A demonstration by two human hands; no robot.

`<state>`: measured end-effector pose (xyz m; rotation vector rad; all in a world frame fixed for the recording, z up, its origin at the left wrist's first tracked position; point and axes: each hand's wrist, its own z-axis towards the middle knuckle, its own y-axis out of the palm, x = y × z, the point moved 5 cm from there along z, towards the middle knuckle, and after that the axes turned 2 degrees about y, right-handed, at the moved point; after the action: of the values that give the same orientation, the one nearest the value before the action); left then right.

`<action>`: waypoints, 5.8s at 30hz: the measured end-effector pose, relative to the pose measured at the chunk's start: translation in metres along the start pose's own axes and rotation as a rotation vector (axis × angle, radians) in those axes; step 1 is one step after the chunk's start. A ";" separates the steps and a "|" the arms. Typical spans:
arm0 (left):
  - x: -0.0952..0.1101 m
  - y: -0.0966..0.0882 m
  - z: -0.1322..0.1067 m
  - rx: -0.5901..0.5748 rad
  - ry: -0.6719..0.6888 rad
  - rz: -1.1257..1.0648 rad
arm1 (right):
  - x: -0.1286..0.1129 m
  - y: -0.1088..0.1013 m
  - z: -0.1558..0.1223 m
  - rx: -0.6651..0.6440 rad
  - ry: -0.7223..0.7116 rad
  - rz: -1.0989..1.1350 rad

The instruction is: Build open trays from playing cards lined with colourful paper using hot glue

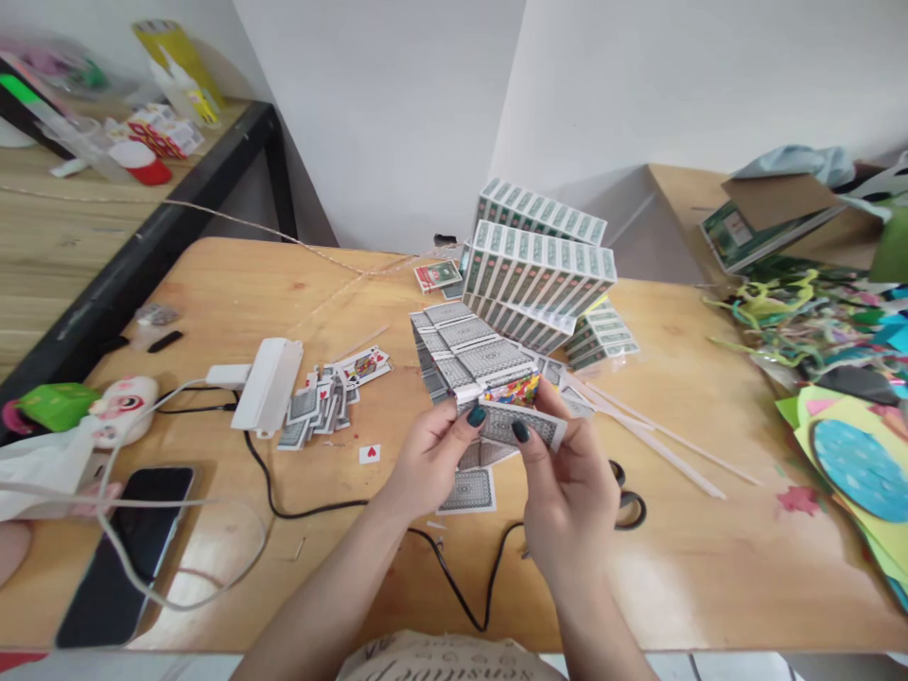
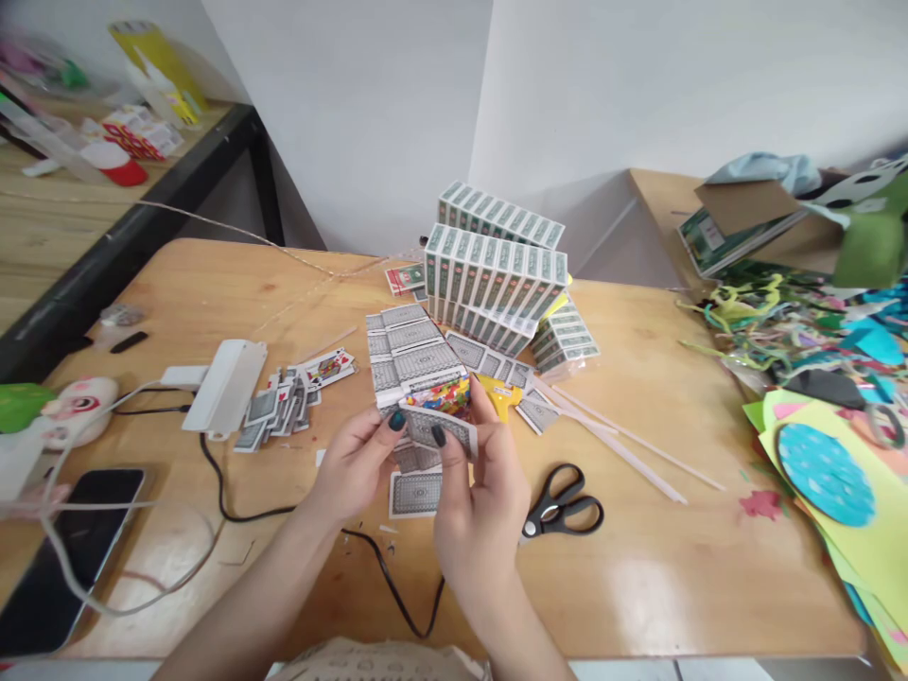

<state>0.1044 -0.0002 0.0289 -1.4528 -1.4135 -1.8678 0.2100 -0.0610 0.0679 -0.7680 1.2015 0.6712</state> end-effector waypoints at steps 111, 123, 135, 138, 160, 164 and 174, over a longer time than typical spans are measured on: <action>-0.010 0.010 -0.003 0.177 0.051 0.034 | -0.006 -0.002 -0.004 0.225 -0.024 -0.167; -0.004 0.002 0.003 0.222 0.007 0.216 | 0.001 -0.002 0.000 0.197 -0.060 -0.118; 0.010 0.010 0.000 0.323 0.034 0.353 | 0.005 0.000 0.000 0.321 -0.122 -0.251; 0.010 0.011 -0.002 0.332 0.049 0.354 | 0.002 0.002 0.000 0.353 -0.159 -0.277; 0.014 -0.002 -0.017 0.541 0.270 0.582 | 0.016 0.016 -0.006 0.356 -0.133 -0.106; 0.012 -0.016 -0.010 0.344 0.190 0.469 | 0.013 0.018 0.001 0.316 -0.119 -0.101; 0.014 -0.017 -0.007 0.041 0.108 0.398 | 0.004 0.021 0.009 0.196 -0.160 -0.133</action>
<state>0.0820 0.0044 0.0330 -1.4624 -1.0165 -1.6277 0.1994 -0.0411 0.0619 -0.6120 1.0433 0.4875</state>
